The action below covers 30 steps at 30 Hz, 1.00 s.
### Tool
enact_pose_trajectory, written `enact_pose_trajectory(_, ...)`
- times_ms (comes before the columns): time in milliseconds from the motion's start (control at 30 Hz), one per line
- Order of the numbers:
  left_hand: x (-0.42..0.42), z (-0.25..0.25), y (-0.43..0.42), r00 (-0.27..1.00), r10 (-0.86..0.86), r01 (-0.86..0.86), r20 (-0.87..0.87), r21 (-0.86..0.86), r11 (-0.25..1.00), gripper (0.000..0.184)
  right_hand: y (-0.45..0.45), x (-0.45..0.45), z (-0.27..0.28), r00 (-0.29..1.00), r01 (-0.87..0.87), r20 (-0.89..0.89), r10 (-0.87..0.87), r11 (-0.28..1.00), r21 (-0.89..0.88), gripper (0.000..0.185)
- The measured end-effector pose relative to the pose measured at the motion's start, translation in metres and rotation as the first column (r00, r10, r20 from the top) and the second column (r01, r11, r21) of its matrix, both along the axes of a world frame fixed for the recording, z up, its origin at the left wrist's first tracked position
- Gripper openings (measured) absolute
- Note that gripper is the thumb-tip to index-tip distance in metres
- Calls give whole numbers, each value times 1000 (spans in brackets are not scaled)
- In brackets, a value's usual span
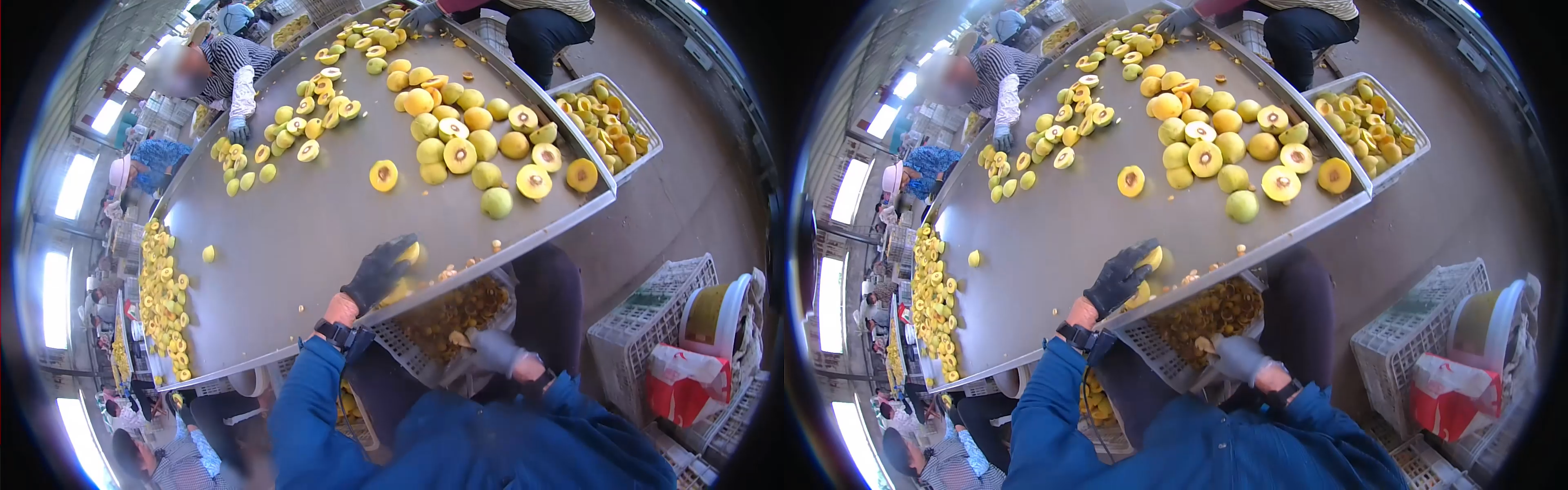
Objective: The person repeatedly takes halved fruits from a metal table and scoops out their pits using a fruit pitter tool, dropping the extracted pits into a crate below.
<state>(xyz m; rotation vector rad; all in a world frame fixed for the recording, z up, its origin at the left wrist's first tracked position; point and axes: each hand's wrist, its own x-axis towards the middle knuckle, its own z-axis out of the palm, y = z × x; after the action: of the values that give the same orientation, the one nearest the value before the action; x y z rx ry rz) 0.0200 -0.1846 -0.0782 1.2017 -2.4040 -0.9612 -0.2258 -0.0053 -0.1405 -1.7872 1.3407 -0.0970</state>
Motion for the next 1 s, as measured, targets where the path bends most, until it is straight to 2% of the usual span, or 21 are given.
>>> enact_pose_trajectory(33, 2, -8, 3, 1000, 22, -22, -3, -127, 992, 54, 4, -2, 1, 1000, 20, 4, -20, 999, -32, 31)
enact_pose_trajectory(167, -1, -28, -2, 988, 135, -102, 75, -338, 935, 65, 17, -17, -8, 994, 92, 79, -81, 985, -147, 29)
enact_pose_trajectory(267, -6, -19, -4, 986, 111, -77, 128, -247, 966, 63, 18, -30, 3, 955, 185, 257, -145, 973, -139, 31)
enact_pose_trajectory(333, -9, -7, 4, 999, 41, -31, 34, -248, 968, 65, 12, -37, 32, 897, 299, 365, -249, 950, -86, 31)
enact_pose_trajectory(367, -14, 7, 13, 1000, 13, -13, -4, -230, 973, 65, 6, -39, 32, 855, 377, 413, -315, 923, -77, 30)
enact_pose_trajectory(400, -19, 23, 26, 999, -15, 6, -42, -206, 979, 66, -2, -34, 60, 664, 522, 584, -467, 849, 86, 28)
enact_pose_trajectory(433, -26, 43, 41, 997, -64, 53, -49, -200, 978, 68, -9, -30, 66, 483, 555, 669, -565, 789, 265, 27)
enact_pose_trajectory(500, -33, 68, 65, 981, -193, 181, -31, -234, 955, 68, -21, -21, 85, 403, 628, 757, -514, 757, 180, 27)
enact_pose_trajectory(567, -38, 89, 88, 965, -262, 252, -17, -225, 941, 68, -19, -15, 123, 417, 537, 709, -569, 783, 314, 27)
enact_pose_trajectory(600, -40, 92, 100, 972, -203, 181, -120, -171, 968, 68, -16, -9, 136, 428, 486, 685, -590, 789, 376, 27)
enact_pose_trajectory(633, -42, 94, 112, 966, -137, 114, -218, -113, 987, 68, -12, -1, 140, 308, 403, 679, -666, 738, 542, 27)
enact_pose_trajectory(667, -44, 95, 124, 949, -65, 52, -310, -49, 997, 68, -6, 5, 138, 217, 342, 688, -693, 714, 611, 27)
enact_pose_trajectory(700, -45, 83, 132, 900, -4, -25, -435, -60, 998, 61, -1, 10, 132, 126, 273, 685, -718, 688, 672, 26)
enact_pose_trajectory(733, -47, 76, 144, 828, 73, -104, -556, -25, 994, 60, 5, 16, 129, 37, 198, 669, -742, 662, 723, 26)
enact_pose_trajectory(767, -55, 74, 156, 732, 144, -177, -666, 18, 984, 61, 11, 21, 131, 69, 215, 660, -748, 658, 722, 27)
enact_pose_trajectory(800, -70, 71, 164, 616, 208, -240, -759, 71, 968, 63, 14, 25, 132, 136, 269, 699, -702, 705, 656, 27)
enact_pose_trajectory(867, -88, 63, 176, 435, 366, -320, -823, 238, 917, 61, 22, 31, 127, 273, 355, 742, -613, 781, 514, 29)
enact_pose_trajectory(900, -90, 61, 179, 368, 442, -325, -818, 333, 885, 60, 22, 33, 118, 482, 539, 800, -357, 841, 51, 31)
enact_pose_trajectory(967, -89, 62, 184, 262, 562, -304, -785, 485, 820, 59, 26, 20, 118, 775, 475, 579, -253, 838, -268, 30)
enact_pose_trajectory(1000, -88, 63, 185, 231, 600, -288, -766, 535, 794, 58, 27, 16, 123, 878, 399, 428, -212, 819, -413, 30)
